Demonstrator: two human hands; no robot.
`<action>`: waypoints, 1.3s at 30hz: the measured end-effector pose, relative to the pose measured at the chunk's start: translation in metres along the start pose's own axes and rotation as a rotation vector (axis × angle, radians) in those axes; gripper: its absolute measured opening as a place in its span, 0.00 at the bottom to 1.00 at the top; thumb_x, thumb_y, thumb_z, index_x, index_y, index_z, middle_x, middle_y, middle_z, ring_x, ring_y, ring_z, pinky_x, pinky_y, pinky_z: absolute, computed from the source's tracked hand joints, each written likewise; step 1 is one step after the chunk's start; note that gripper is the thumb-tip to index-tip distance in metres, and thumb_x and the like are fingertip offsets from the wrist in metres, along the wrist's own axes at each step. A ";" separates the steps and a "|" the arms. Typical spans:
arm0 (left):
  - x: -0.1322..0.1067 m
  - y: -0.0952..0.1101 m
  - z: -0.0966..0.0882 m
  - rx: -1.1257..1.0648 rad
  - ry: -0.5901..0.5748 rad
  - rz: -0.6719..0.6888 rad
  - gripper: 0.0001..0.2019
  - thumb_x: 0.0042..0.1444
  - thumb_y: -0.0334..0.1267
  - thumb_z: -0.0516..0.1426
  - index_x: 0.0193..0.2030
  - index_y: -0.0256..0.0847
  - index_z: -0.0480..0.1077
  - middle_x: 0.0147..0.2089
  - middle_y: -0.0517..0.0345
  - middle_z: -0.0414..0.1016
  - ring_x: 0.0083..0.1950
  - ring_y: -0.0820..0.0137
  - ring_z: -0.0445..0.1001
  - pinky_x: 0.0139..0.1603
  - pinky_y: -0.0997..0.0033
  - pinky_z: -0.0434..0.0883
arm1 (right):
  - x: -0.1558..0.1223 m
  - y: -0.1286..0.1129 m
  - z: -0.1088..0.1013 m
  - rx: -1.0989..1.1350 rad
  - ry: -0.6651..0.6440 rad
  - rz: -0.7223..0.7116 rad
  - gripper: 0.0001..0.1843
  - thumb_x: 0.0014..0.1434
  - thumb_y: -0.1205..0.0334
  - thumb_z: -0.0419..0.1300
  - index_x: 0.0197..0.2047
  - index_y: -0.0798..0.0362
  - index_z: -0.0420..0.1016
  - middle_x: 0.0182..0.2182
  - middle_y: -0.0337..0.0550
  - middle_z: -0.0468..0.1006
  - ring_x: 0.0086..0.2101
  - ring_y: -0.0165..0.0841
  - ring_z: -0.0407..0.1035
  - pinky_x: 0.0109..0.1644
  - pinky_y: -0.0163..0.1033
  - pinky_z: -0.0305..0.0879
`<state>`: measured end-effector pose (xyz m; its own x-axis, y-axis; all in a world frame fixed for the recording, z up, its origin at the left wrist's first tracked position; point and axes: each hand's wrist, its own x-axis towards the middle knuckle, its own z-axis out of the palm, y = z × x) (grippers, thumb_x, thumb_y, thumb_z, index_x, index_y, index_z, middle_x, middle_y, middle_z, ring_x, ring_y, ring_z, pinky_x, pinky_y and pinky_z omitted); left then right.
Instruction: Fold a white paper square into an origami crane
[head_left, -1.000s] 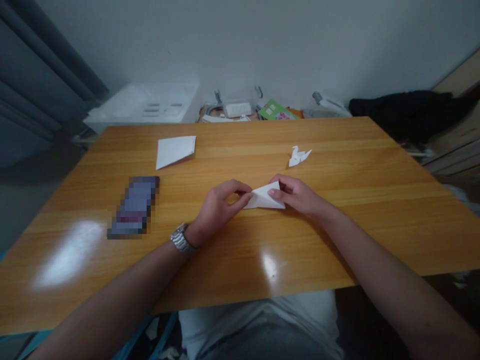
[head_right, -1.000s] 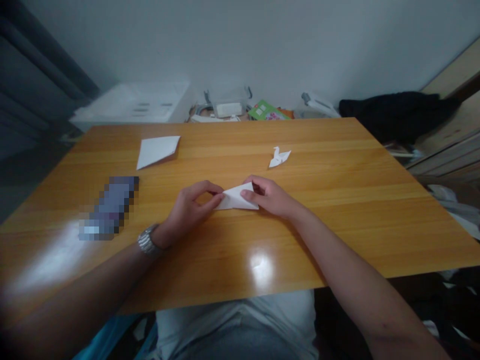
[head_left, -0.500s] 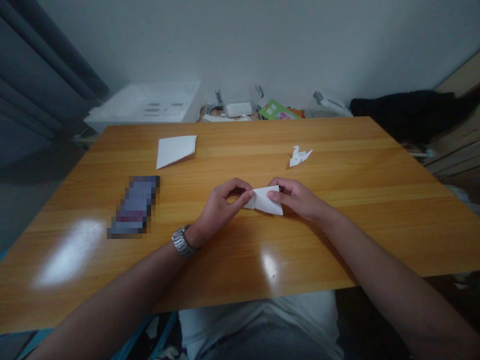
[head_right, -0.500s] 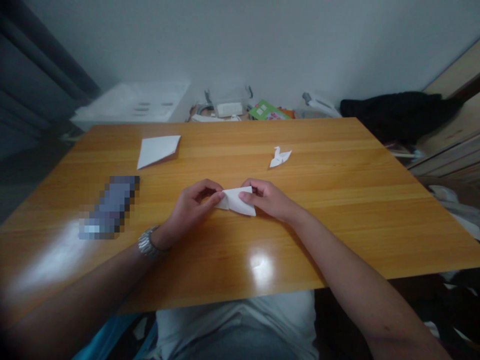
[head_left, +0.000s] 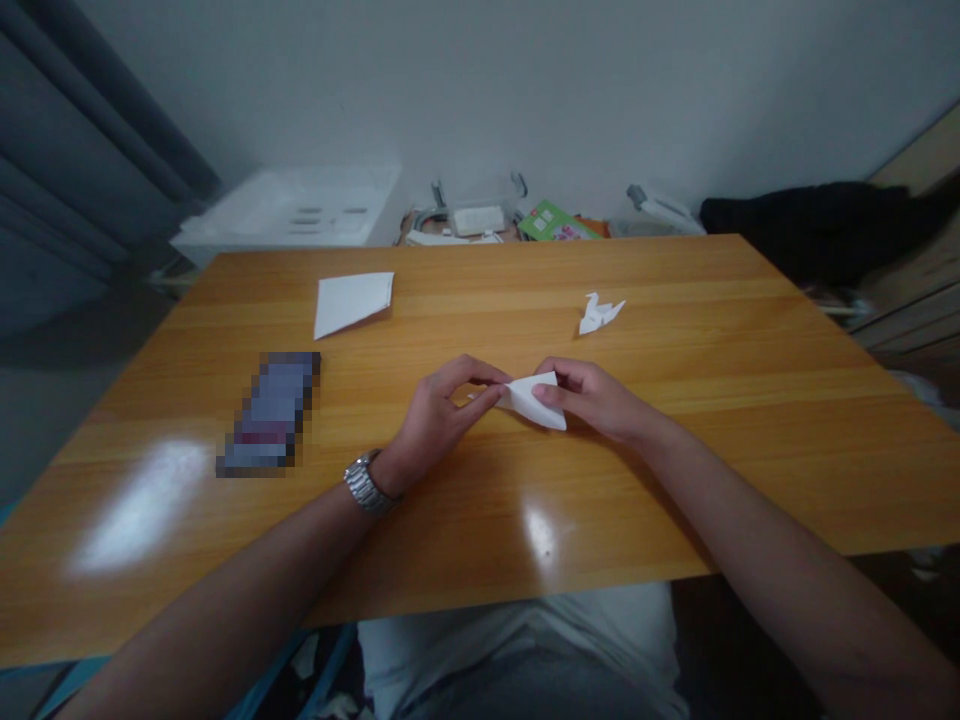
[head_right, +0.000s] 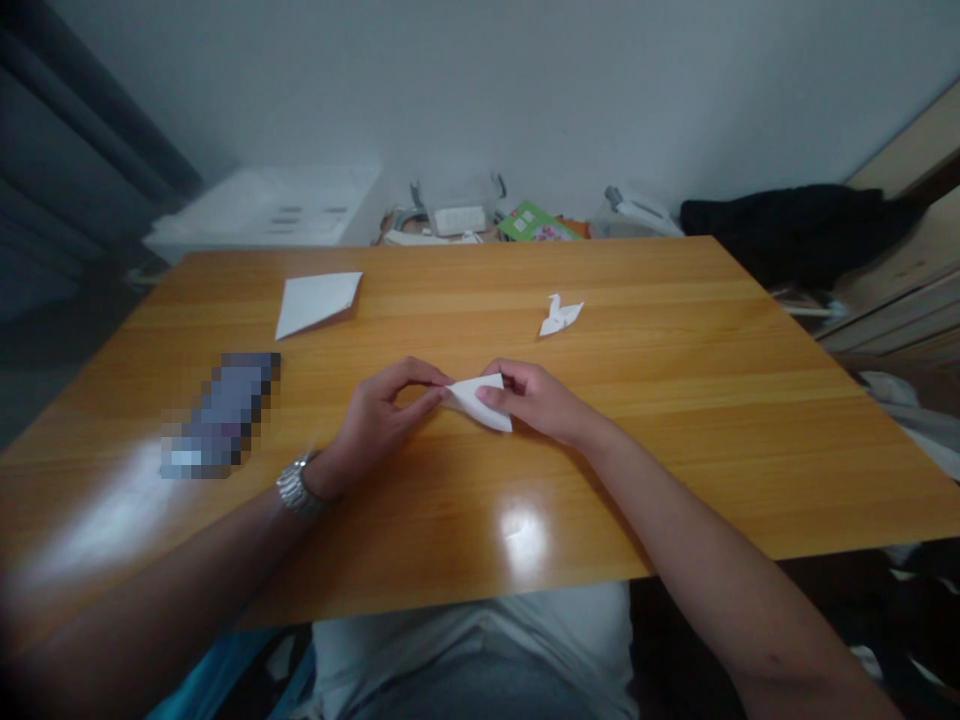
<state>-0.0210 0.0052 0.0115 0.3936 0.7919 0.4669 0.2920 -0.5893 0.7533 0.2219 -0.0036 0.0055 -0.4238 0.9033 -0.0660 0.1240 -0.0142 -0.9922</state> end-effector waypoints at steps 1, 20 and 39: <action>0.000 0.000 0.000 0.000 0.001 0.009 0.06 0.65 0.39 0.62 0.42 0.39 0.77 0.41 0.54 0.80 0.43 0.69 0.78 0.47 0.68 0.76 | 0.000 0.000 0.000 -0.014 0.005 -0.006 0.19 0.60 0.44 0.66 0.41 0.53 0.73 0.31 0.38 0.72 0.30 0.31 0.65 0.31 0.35 0.58; 0.000 -0.014 -0.013 0.460 -0.332 0.340 0.09 0.71 0.37 0.54 0.44 0.42 0.76 0.49 0.53 0.78 0.48 0.66 0.75 0.49 0.66 0.70 | 0.009 0.020 -0.004 -0.332 0.092 -0.155 0.20 0.63 0.52 0.64 0.57 0.49 0.73 0.43 0.44 0.79 0.40 0.37 0.72 0.45 0.43 0.69; -0.006 -0.027 -0.004 0.524 -0.515 0.333 0.19 0.70 0.41 0.54 0.65 0.44 0.69 0.63 0.45 0.73 0.61 0.58 0.73 0.63 0.54 0.70 | 0.013 0.019 -0.008 -0.737 0.258 -0.213 0.11 0.60 0.60 0.66 0.46 0.50 0.77 0.41 0.46 0.78 0.40 0.40 0.71 0.44 0.44 0.66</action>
<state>-0.0345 0.0170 -0.0094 0.8470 0.4635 0.2602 0.4093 -0.8811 0.2370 0.2261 0.0112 -0.0136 -0.2960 0.9264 0.2327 0.6612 0.3745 -0.6500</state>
